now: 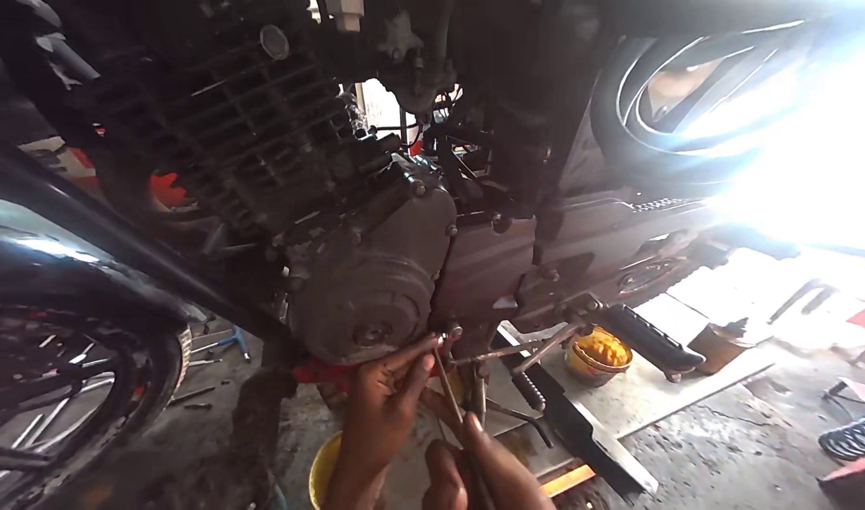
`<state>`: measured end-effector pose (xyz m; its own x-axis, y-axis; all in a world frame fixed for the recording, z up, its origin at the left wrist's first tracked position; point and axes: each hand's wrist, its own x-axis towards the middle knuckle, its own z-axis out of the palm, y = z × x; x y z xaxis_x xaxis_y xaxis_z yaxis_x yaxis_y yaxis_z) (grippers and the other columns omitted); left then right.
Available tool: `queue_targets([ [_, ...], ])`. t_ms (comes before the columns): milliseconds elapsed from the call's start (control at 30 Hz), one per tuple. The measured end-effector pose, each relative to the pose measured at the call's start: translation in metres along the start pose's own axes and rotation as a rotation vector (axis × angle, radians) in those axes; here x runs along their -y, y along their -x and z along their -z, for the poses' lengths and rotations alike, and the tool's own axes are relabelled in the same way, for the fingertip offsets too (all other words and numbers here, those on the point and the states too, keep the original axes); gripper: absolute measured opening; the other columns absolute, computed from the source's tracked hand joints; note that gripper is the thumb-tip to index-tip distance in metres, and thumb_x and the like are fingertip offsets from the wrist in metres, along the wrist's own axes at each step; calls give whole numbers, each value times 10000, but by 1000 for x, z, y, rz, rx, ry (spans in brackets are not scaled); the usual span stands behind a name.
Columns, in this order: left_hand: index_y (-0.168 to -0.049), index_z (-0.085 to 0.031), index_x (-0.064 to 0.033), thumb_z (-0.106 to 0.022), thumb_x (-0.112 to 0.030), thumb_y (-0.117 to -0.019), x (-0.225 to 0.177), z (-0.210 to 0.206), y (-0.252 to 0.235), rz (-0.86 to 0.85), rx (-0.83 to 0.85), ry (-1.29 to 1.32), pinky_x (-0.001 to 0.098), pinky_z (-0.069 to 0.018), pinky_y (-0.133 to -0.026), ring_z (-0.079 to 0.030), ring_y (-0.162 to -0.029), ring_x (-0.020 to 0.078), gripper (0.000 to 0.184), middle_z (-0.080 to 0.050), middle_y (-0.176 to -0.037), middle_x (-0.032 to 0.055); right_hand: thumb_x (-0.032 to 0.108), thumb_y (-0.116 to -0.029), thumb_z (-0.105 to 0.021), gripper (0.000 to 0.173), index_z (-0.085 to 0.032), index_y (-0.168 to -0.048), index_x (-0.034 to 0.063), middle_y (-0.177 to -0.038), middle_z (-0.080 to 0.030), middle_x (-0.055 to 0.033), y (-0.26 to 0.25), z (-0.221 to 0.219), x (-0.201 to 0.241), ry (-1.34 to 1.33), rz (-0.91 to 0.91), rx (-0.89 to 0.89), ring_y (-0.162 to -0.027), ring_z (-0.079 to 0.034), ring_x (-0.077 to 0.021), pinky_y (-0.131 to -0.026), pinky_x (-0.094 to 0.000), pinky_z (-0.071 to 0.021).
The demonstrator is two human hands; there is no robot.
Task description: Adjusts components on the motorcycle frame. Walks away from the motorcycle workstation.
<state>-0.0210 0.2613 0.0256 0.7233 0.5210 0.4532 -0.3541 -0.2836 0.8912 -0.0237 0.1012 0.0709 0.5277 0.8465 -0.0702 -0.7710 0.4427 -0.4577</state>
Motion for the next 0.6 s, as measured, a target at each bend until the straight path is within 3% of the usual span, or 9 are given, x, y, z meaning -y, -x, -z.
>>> queue_targets([
  [133,-1337,-657,-31,-458,-205,-1075,-4,6,7,99,76,64,367,-510,-1080,-640,-1232,206,372,-685,-1314,101,322,-1132,-206,441,-480,-1334,42,-794,-598,-15,-9,-13,8,-127,-9,33,-529,-531,-64,-476,-196,-472],
  [333,-1393,-577,49,-551,-208,-1038,-8,8,5,44,162,91,347,-521,-1069,-640,-1233,214,440,-655,-1352,144,403,-1128,-238,482,-568,-1080,54,-767,-603,-32,-17,-23,11,-176,37,-6,-539,-562,-80,-504,-210,-511],
  [400,-1426,-505,111,-597,-274,-1020,-2,11,6,-15,219,154,362,-512,-1081,-624,-1252,241,567,-614,-1391,193,401,-1128,-254,490,-573,-1122,28,-771,-613,-53,-19,-27,12,-186,44,-26,-608,-629,-130,-594,-274,-582],
  [467,-1463,-434,136,-619,-372,-1003,1,15,8,-35,271,182,359,-473,-1125,-572,-1322,247,710,-553,-1454,219,341,-1135,-256,452,-556,-1184,6,-750,-613,-58,-20,-27,8,-163,58,-65,-616,-648,-147,-618,-304,-606],
  [500,-1470,-415,144,-641,-433,-983,1,16,8,-36,284,182,356,-469,-1128,-563,-1333,248,789,-538,-1468,225,313,-1137,-255,422,-545,-1186,11,-735,-605,-47,-21,-24,5,-143,62,-78,-605,-637,-133,-604,-288,-595],
  [600,-1472,-377,176,-699,-381,-957,5,18,8,-81,323,212,373,-481,-1124,-549,-1351,270,824,-490,-1501,254,270,-1138,-235,395,-531,-1213,21,-677,-514,27,-23,-9,-3,-120,57,-66,-490,-496,-37,-459,-165,-461],
])
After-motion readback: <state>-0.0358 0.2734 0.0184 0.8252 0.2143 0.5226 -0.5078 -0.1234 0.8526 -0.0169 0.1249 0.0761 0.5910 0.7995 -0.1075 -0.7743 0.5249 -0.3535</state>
